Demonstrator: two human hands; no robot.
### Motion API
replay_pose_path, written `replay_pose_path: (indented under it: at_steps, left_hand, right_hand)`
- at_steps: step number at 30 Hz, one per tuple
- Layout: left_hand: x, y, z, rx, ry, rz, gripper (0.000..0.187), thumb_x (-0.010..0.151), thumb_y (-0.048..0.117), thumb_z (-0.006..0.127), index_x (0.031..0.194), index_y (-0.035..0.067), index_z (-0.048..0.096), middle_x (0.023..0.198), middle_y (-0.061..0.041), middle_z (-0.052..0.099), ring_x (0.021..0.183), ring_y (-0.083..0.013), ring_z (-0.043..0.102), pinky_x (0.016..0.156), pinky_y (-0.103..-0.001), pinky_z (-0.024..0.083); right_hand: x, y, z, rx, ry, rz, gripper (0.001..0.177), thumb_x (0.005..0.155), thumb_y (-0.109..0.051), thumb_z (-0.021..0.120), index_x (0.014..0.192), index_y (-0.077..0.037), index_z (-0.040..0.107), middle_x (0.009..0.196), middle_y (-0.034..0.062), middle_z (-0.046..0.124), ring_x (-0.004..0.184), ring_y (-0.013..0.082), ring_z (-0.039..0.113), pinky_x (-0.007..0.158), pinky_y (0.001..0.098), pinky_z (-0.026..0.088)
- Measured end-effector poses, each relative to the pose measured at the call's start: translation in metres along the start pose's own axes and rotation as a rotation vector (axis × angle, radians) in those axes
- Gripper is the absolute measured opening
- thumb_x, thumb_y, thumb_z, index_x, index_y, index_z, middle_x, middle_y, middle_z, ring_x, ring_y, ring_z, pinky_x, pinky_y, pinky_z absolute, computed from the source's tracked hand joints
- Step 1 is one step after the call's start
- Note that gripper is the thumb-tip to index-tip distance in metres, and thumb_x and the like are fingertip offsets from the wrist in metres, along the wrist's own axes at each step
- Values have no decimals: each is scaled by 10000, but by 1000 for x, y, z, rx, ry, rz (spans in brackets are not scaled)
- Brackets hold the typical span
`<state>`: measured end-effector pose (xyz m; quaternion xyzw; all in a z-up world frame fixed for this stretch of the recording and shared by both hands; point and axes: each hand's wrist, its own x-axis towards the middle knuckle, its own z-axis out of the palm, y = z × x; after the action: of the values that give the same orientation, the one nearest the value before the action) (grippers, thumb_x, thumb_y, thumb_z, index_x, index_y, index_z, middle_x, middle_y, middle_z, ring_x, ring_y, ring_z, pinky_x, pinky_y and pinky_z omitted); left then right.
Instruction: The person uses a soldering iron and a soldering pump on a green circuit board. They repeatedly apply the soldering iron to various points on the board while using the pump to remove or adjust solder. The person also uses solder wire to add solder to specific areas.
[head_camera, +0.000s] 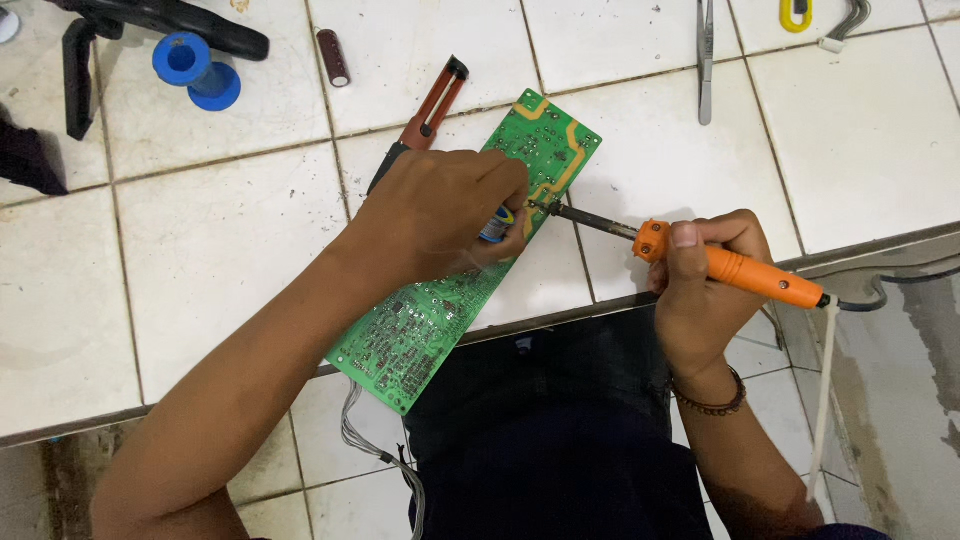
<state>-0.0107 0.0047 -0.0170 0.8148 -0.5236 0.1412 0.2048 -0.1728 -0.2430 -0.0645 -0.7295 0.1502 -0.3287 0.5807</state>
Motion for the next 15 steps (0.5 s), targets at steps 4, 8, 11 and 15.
replay_pose_path:
  at_steps: [4,8,11,15]
  left_hand:
    - [0,-1,-6,-104,9,-44,171,1029,234,800,996,200,636,811,44,634,609,-236,557,482,-449,336]
    - [-2,-7,-15,-26,63,-162,148,1026,333,821,1036,258,693,886,69,736,759,-229,739,682,-445,578]
    - [-3,-11,-43,-85,201,-199,129,1054,192,803,1098,182,682,966,-10,723,867,-249,742,771,-424,590]
    - [-11,-32,-74,-96,215,-326,138,1069,-12,748,1159,50,664,1112,-135,723,990,-350,694,869,-486,514]
  right_hand:
    - [0,-6,2,-41,19,19,320,1195,-296,687,1026,-95,504,635,76,556,531,148,556,524,279,454]
    - [3,0,4,-20,15,-77,340,1177,-251,734,978,-41,555,618,77,561,510,145,560,529,269,437]
    - [0,-2,4,-26,12,-80,335,1173,-254,734,982,-32,570,635,87,583,513,146,576,511,265,442]
    - [-5,1,1,35,-12,-53,296,1178,-213,677,993,-57,507,754,122,633,564,190,622,503,290,486]
